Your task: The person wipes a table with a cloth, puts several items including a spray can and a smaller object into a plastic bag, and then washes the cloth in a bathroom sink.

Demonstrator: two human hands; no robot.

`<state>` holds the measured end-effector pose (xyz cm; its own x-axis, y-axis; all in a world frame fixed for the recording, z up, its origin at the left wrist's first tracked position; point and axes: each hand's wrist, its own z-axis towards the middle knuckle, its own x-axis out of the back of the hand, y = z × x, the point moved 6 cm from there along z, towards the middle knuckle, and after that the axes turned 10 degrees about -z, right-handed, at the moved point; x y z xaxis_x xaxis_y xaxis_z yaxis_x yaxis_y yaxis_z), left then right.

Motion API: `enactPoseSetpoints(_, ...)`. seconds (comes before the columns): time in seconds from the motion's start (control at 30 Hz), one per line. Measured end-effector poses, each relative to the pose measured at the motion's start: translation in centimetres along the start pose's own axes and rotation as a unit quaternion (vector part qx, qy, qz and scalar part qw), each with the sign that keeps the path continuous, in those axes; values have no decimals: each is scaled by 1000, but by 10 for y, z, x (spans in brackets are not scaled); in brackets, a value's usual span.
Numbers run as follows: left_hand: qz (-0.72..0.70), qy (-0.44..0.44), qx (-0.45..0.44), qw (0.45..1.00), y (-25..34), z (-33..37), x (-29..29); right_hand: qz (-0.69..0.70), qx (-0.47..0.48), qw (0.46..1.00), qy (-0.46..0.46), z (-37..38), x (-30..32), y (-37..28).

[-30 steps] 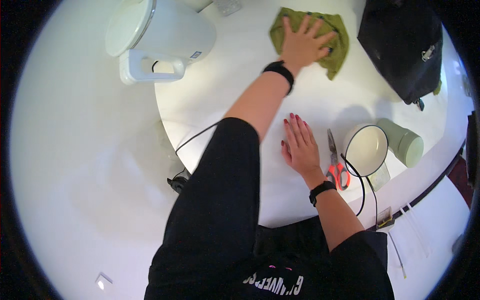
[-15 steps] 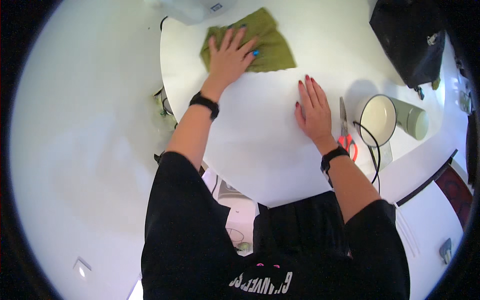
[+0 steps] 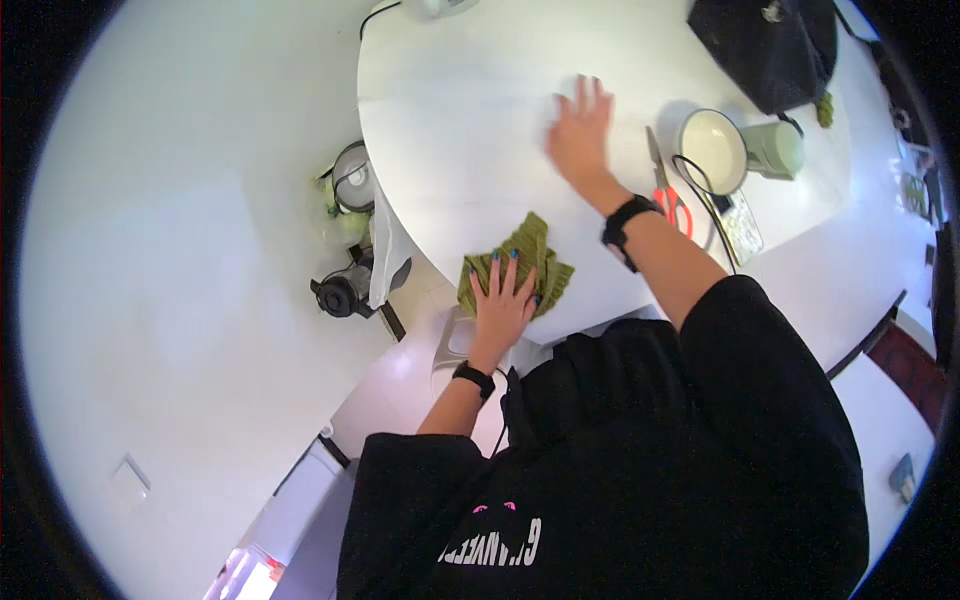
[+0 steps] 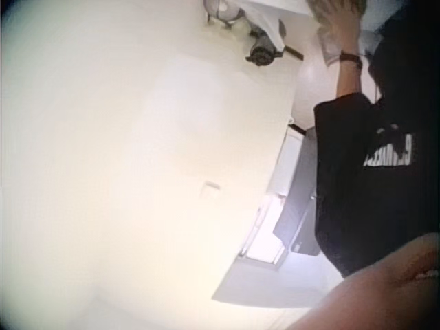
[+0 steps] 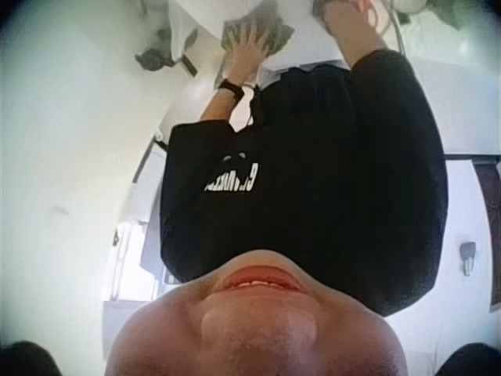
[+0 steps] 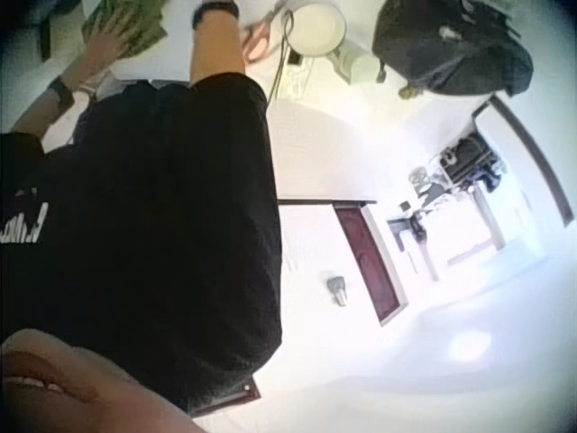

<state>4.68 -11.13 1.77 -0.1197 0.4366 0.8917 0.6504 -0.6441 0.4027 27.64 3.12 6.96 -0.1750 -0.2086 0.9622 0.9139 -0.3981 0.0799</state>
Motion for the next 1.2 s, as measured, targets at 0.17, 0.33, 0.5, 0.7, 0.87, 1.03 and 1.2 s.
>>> enactPoseSetpoints(0.17,4,-16,-39,999,31,-10,-13,219,77,958,170,24,153,-65)
enactPoseSetpoints(0.33,48,-55,-29,997,14,16,-10,500,262,823,65,-49,279,-69)
enactPoseSetpoints(0.5,108,-7,31,994,-16,117,14,625,237,638,-383,-121,243,31)
enactPoseSetpoints(0.7,126,50,17,991,-15,266,43,605,-56,707,-363,-177,170,171)
enactPoseSetpoints(0.87,119,67,-21,990,42,386,48,675,-361,605,-220,-249,156,252)
enactPoseSetpoints(1.03,168,90,-132,973,119,461,22,621,-442,615,-204,-291,131,291)
enactPoseSetpoints(1.2,192,110,-230,948,128,437,16,545,-407,707,-195,-276,108,314)
